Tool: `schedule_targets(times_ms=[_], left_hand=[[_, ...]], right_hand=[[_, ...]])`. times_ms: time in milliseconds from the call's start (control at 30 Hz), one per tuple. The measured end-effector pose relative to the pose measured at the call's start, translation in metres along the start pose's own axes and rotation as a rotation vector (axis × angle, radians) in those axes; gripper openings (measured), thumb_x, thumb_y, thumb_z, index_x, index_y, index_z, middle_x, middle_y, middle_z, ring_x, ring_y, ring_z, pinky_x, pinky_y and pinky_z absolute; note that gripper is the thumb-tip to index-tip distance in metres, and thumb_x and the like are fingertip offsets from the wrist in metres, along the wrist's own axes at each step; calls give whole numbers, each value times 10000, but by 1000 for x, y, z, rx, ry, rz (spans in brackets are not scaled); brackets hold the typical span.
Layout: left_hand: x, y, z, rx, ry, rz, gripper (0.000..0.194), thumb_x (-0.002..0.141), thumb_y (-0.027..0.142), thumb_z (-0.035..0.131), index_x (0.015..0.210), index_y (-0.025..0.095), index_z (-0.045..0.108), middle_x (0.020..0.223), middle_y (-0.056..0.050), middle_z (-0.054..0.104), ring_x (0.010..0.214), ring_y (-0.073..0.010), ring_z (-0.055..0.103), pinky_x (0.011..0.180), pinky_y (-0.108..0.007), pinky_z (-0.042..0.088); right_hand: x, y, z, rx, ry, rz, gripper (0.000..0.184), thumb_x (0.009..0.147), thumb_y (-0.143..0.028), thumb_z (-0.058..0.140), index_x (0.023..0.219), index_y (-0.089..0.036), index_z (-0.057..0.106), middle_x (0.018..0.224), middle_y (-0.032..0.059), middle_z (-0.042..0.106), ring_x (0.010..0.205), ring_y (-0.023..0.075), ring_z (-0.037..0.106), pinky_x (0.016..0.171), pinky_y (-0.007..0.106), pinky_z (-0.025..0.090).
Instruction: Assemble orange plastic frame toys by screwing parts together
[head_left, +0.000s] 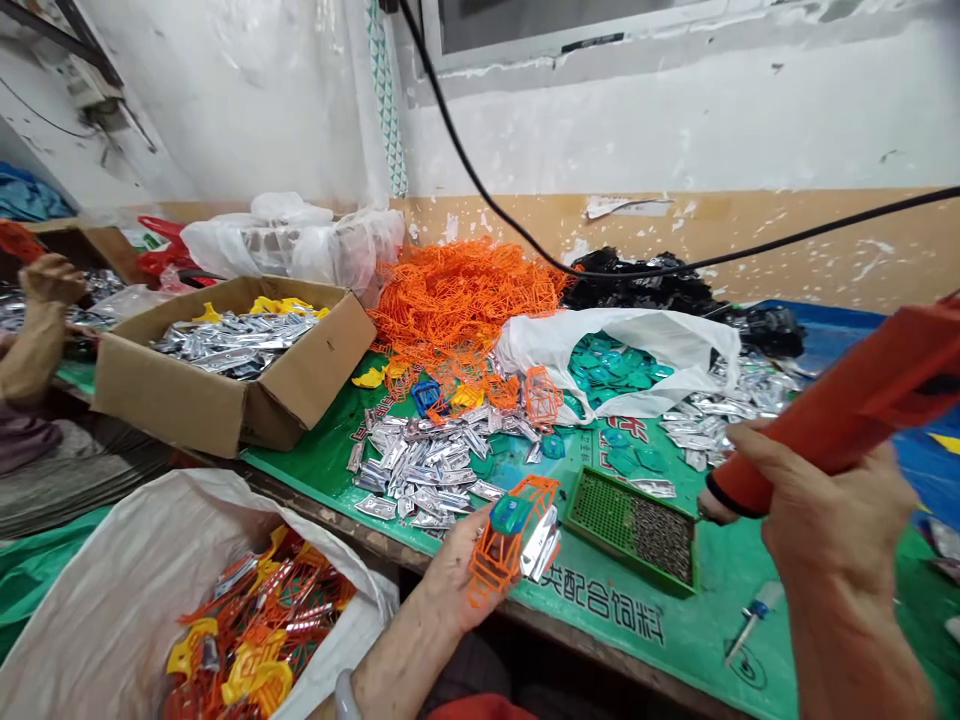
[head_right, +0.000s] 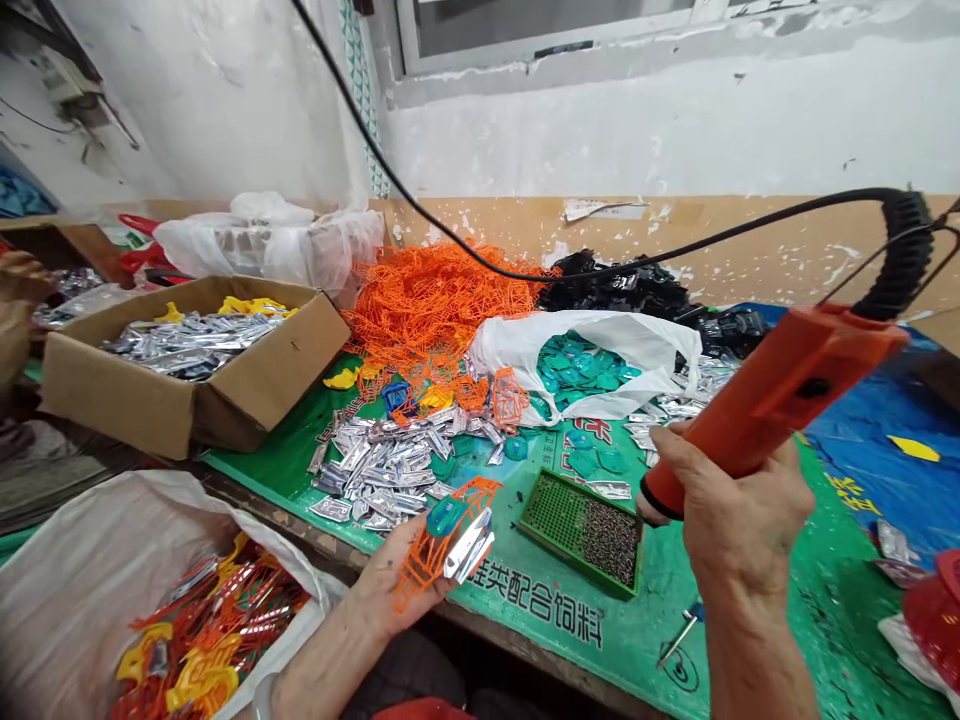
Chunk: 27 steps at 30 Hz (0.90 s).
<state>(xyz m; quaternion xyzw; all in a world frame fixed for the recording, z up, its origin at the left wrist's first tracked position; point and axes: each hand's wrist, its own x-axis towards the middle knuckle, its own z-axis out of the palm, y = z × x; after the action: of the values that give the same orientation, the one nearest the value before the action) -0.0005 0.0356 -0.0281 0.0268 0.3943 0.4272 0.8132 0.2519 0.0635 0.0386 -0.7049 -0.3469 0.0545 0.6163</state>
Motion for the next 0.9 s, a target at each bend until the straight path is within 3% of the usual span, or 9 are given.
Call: schedule_targets(times_ms=[67,167,233,300,400,533,633,733,900], left_hand=[[-2,-1,3,-2,-30,11,185,861,167,528,854,66,684,656,-63,718,526,-146,641,545,-240,499],[-4,-3,2,-4,-74,3,212,863,214,552,902,49,680,679,-85,719,552,-173,655,562,-274,514],[-5,-5,-1,1,-101,-11,196,846,236,587,919,75,669,688,-77,716,543,-175,651,570,-293,522],[-5,-7,-4,9,-112,-5,171,815,248,633,935,127,649,697,-56,712,538,-169,645,583,-303,525],[-6,-6,-8,17,-117,58,206,772,263,683,949,180,616,743,-45,709,589,-181,658,612,-320,528],[-15,1,-12,39,-137,109,257,731,260,726,945,183,608,701,-12,674,515,-144,608,554,-277,492],[-24,9,-16,-5,-107,149,287,722,233,739,973,175,613,689,-6,667,567,-153,630,625,-304,513],[-32,17,-20,-67,-83,161,290,765,238,707,1033,198,603,771,-28,705,646,-188,665,707,-402,535],[-37,30,-22,-112,6,198,193,850,290,631,1005,175,635,795,-50,734,620,-185,666,668,-397,547]], right_hand=[[-6,-3,-4,-154,45,-108,733,618,-414,789,1251,-127,557,1088,167,627,935,348,610,764,503,491],[-31,0,-10,-366,139,-551,996,651,-395,779,1458,-72,292,1364,281,415,1250,467,399,952,594,406],[-51,5,-9,-362,60,-802,831,722,-313,739,1442,-166,351,1329,222,463,1256,427,413,1001,587,371],[-66,12,-2,-250,-220,-941,537,821,-263,635,1336,-247,483,1190,146,566,1160,347,515,954,539,427],[-70,21,28,-131,-625,-938,246,881,-281,544,1113,-224,605,1042,100,630,988,256,607,813,419,521],[-59,19,93,-316,-951,-873,198,883,-237,524,1031,-180,641,1017,93,669,961,223,631,837,388,525],[-58,6,144,-417,-1039,-886,175,880,-214,559,1023,-170,649,1010,78,669,979,197,625,871,366,510],[-60,-7,189,-562,-1079,-859,249,905,-300,559,1102,-154,601,1109,74,628,991,193,615,861,405,517],[-61,-22,241,-765,-1088,-764,314,905,-327,560,1178,-173,561,1191,88,586,1016,204,606,848,402,525]])
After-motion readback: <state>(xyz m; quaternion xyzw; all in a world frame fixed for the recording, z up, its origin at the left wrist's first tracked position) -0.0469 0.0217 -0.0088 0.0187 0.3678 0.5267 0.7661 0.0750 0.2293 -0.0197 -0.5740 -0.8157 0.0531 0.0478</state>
